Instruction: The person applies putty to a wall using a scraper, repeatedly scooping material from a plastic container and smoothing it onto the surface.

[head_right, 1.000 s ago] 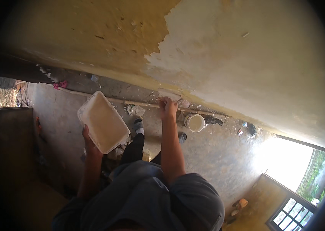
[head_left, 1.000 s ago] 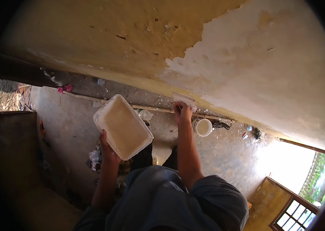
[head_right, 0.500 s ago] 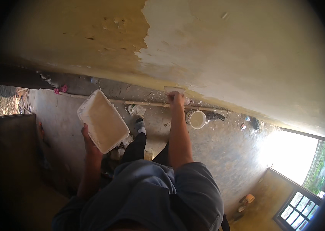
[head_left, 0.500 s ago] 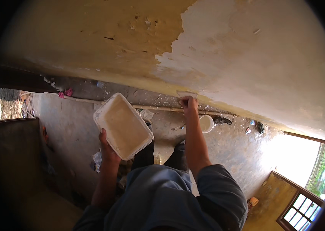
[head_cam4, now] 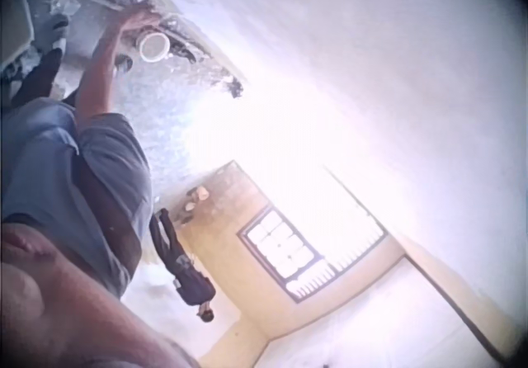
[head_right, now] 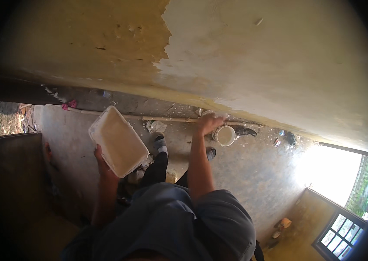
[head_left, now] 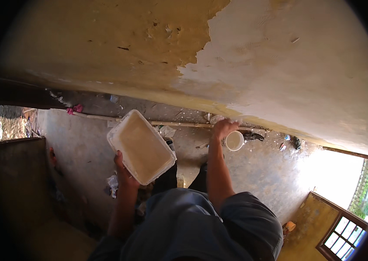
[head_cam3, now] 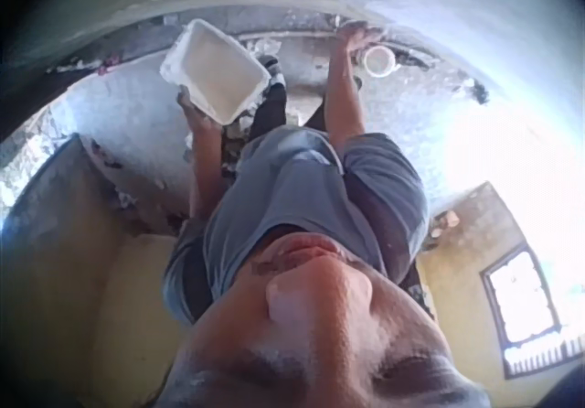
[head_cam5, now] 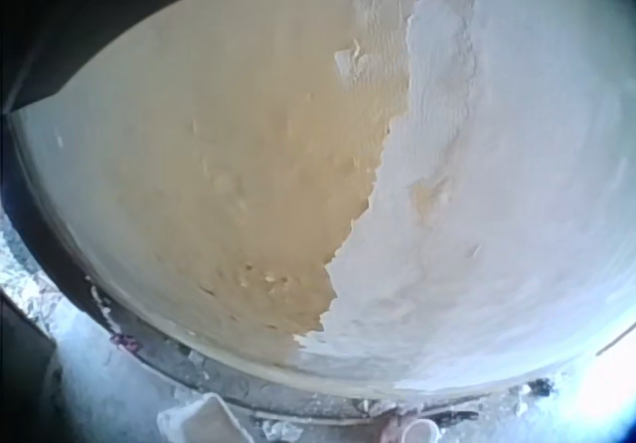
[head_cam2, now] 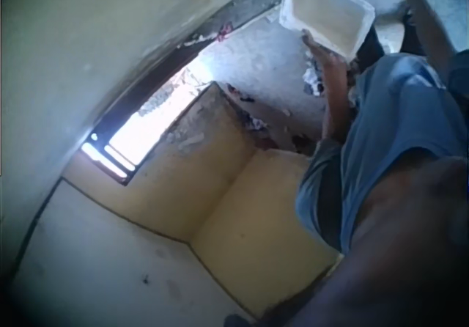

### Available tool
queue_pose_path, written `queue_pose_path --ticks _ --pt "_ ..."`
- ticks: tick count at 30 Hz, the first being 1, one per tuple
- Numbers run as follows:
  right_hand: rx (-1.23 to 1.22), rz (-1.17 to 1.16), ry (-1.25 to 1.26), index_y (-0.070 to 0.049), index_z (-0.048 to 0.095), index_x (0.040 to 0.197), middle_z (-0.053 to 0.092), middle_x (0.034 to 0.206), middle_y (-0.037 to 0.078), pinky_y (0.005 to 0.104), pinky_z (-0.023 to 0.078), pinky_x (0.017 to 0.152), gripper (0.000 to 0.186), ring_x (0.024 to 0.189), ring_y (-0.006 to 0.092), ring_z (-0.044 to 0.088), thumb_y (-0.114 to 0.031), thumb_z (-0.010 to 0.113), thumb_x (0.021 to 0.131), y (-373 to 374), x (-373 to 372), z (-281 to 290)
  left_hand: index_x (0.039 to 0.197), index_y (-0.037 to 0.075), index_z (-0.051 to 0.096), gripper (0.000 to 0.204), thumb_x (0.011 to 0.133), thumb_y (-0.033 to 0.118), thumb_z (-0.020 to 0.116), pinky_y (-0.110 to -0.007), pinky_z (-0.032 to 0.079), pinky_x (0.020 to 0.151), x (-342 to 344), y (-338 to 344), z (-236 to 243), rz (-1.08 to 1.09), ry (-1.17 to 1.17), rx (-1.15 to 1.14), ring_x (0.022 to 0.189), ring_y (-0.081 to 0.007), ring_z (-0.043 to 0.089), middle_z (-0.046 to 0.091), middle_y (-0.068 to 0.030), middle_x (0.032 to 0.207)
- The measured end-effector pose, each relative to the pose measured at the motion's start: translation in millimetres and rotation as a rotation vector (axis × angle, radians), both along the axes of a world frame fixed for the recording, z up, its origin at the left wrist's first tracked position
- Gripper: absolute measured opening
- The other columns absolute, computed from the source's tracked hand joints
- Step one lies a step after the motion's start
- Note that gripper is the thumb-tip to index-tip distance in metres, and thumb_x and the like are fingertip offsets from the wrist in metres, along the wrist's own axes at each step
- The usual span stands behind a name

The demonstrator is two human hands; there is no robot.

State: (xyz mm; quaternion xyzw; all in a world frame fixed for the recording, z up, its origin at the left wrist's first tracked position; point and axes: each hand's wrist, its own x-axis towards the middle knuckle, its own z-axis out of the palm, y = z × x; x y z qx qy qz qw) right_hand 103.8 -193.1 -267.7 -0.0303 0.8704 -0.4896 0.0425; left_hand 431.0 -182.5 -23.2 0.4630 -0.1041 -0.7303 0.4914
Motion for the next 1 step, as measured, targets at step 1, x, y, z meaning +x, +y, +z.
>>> queue_pose_path --ticks 1 --pt "-0.032 0.023 -0.19 -0.004 0.022 0.147 0.029 0.146 0.024 0.0454 0.03 0.11 0.07 0.126 0.0315 0.043 -0.032 0.056 0.093 -33.1 17.0 17.3 0.142 0.011 0.035 0.07 0.087 0.05 0.054 -0.048 0.039 0.103 0.1 0.5 -1.4 0.008 -0.012 0.003 0.124 -0.0307 0.046 0.045 -0.0112 0.137"
